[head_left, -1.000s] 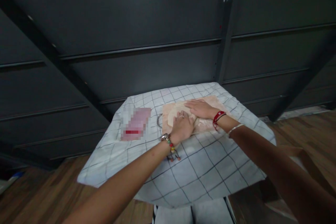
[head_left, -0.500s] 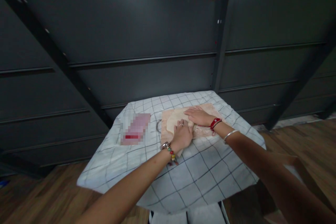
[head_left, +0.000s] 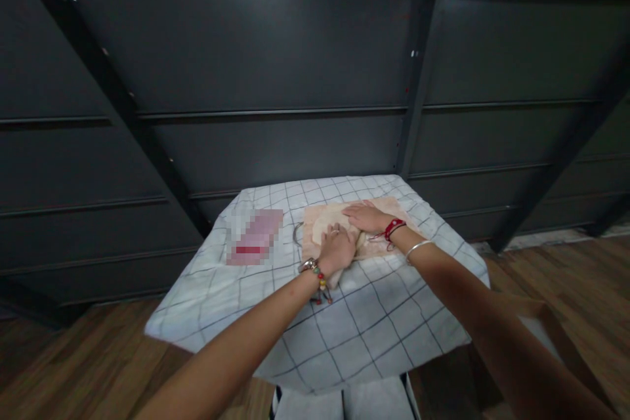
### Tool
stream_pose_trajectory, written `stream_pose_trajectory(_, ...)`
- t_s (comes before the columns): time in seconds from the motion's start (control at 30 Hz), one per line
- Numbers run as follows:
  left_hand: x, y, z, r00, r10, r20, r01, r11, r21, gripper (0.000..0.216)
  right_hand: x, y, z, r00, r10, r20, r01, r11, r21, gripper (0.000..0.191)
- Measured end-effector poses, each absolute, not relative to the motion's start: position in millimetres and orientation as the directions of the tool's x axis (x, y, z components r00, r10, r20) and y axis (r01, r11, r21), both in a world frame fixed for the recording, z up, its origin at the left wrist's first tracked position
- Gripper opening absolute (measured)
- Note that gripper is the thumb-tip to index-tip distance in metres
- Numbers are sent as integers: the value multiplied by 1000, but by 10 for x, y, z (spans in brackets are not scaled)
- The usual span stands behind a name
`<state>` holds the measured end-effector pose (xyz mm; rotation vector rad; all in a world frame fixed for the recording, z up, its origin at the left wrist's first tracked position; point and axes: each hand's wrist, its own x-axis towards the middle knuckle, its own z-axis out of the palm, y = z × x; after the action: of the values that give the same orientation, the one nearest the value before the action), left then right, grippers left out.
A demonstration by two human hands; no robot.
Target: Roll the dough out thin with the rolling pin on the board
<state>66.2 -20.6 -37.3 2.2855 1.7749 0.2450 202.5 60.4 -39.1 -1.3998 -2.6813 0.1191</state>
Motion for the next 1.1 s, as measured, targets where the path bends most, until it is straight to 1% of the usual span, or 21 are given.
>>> stream_pose_trajectory(0.1, 742, -313, -380, 232, 971, 51, 933, -237, 272, 51, 2106, 558, -445, -558, 821, 119, 805, 570, -165, 48)
stream_pose_trajectory(0.17, 816, -406, -411, 250, 962, 110, 928, -271, 257, 52, 2223, 499, -523, -541, 822, 175, 801, 568, -191, 49)
stream_pose_trajectory(0.23, 872, -473, -448, 287, 944, 161, 915, -320, 245, 54, 2340, 450, -602, -543, 807, 235, 786, 586, -198, 48)
stream_pose_trajectory(0.3, 886, -489, -467, 308, 934, 180, 905, -346, 247, 55, 2406, 431, -649, -550, 791, 269, 774, 603, -192, 47)
stream_pose_trajectory(0.37, 850, -448, -451, 301, 941, 156, 904, -334, 266, 54, 2390, 451, -644, -543, 801, 252, 783, 591, -192, 46)
stream_pose_trajectory(0.53, 645, -243, -312, 284, 959, 27, 916, -279, 289, 50, 2089, 609, -490, -515, 852, 94, 828, 523, -202, 38)
stream_pose_trajectory(0.6, 611, -214, -283, 266, 964, -14, 921, -250, 298, 50, 2011, 650, -460, -513, 855, 79, 833, 518, -196, 37)
stream_pose_trajectory(0.7, 692, -272, -321, 230, 973, 19, 928, -225, 298, 50, 2086, 622, -515, -513, 850, 119, 822, 526, -219, 43)
stream_pose_trajectory(0.87, 960, -443, -445, 331, 931, 152, 889, -361, 280, 55, 2446, 485, -700, -498, 841, 211, 805, 539, -249, 49)
stream_pose_trajectory(0.9, 982, -451, -447, 335, 929, 155, 883, -367, 291, 56, 2476, 481, -713, -500, 837, 221, 802, 544, -248, 49)
stream_pose_trajectory(0.97, 963, -425, -423, 305, 945, 121, 886, -328, 327, 54, 2451, 513, -701, -520, 826, 220, 793, 562, -236, 45)
stream_pose_trajectory(1.03, 871, -355, -388, 274, 959, 71, 892, -281, 355, 49, 2332, 586, -649, -541, 819, 189, 791, 572, -218, 40)
stream_pose_trajectory(1.1, 750, -274, -368, 267, 961, 68, 886, -272, 375, 45, 2181, 668, -582, -551, 823, 141, 799, 568, -196, 35)
